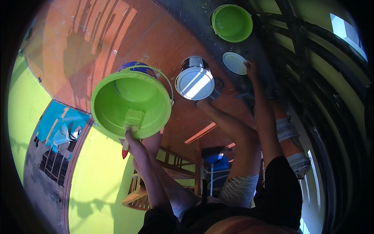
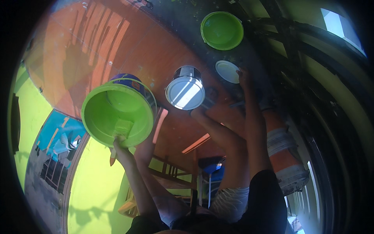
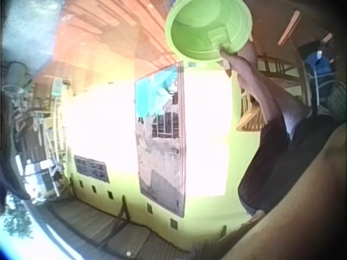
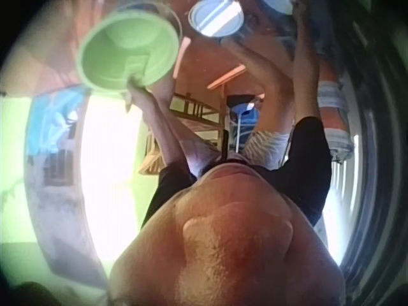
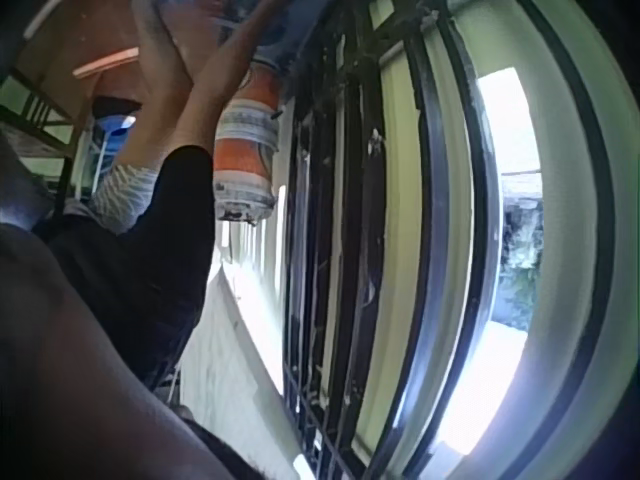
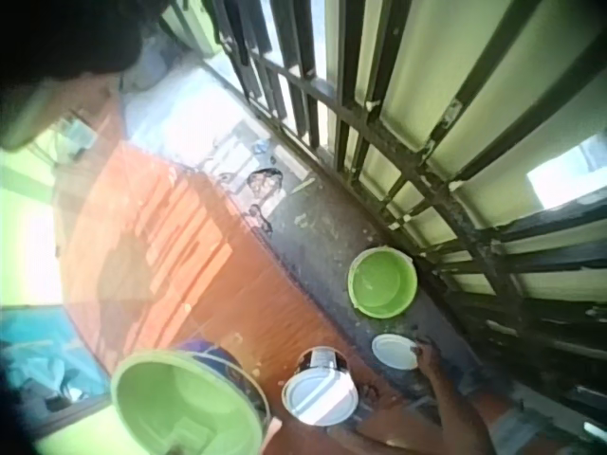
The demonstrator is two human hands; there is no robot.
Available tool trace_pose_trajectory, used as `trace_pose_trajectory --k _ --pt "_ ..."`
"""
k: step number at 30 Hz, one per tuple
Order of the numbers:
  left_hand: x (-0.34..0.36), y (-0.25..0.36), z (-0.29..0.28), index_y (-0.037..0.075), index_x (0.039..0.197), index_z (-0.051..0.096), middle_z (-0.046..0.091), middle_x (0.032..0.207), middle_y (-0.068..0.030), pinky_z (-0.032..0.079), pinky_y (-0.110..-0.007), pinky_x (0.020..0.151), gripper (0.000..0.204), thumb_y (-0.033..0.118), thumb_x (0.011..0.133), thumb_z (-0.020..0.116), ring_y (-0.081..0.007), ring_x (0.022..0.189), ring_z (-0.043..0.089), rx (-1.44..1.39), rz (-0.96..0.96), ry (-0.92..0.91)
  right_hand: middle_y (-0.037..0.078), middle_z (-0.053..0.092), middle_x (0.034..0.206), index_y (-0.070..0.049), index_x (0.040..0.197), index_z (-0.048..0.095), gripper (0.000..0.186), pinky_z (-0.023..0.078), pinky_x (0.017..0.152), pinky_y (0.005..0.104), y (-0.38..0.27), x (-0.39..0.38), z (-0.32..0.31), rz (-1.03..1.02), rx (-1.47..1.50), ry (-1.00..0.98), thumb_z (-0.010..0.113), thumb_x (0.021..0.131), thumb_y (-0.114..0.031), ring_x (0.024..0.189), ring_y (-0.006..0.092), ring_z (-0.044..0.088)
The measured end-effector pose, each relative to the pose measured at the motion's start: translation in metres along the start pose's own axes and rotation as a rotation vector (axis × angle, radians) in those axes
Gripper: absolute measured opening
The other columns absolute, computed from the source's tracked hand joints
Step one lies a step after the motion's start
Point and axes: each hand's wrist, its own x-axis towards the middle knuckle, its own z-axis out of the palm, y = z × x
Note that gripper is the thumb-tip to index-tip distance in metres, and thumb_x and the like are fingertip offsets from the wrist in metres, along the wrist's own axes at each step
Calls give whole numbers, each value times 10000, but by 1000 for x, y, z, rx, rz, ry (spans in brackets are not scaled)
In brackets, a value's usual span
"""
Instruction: The person mixes green paint in a bucket using a paintbrush, then transfers some paint into a smaller green bowl. The person continues to stir the paint in the bowl while sitting on the floor.
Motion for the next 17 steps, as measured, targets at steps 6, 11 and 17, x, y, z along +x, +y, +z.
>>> trace_pose_trajectory --k 6,11,17 --pt "-24 33 0 1 1387 382 531 1298 -184 526 -384 928 492 240 982 522 -265 1158 582 -34 33 -9 227 658 1077 61 1122 646 395 485 880 397 -54 -27 -88 80 217 222 549 1007 -305 1001 385 637" --pt "-43 49 0 23 1430 367 483 1345 -140 364 -384 1076 555 266 965 548 -247 1260 469 -44 40 -86 251 668 995 35 1118 654 387 493 832 433 -104 39 -103 134 239 187 489 1029 -304 938 426 639" --pt "-52 50 -15 26 1464 334 460 1403 -158 340 -396 1098 615 289 958 563 -252 1293 455 39 66 -95 278 663 984 -4 1101 673 343 499 799 484 -141 97 -85 168 -38 393 527 988 -293 952 446 634"
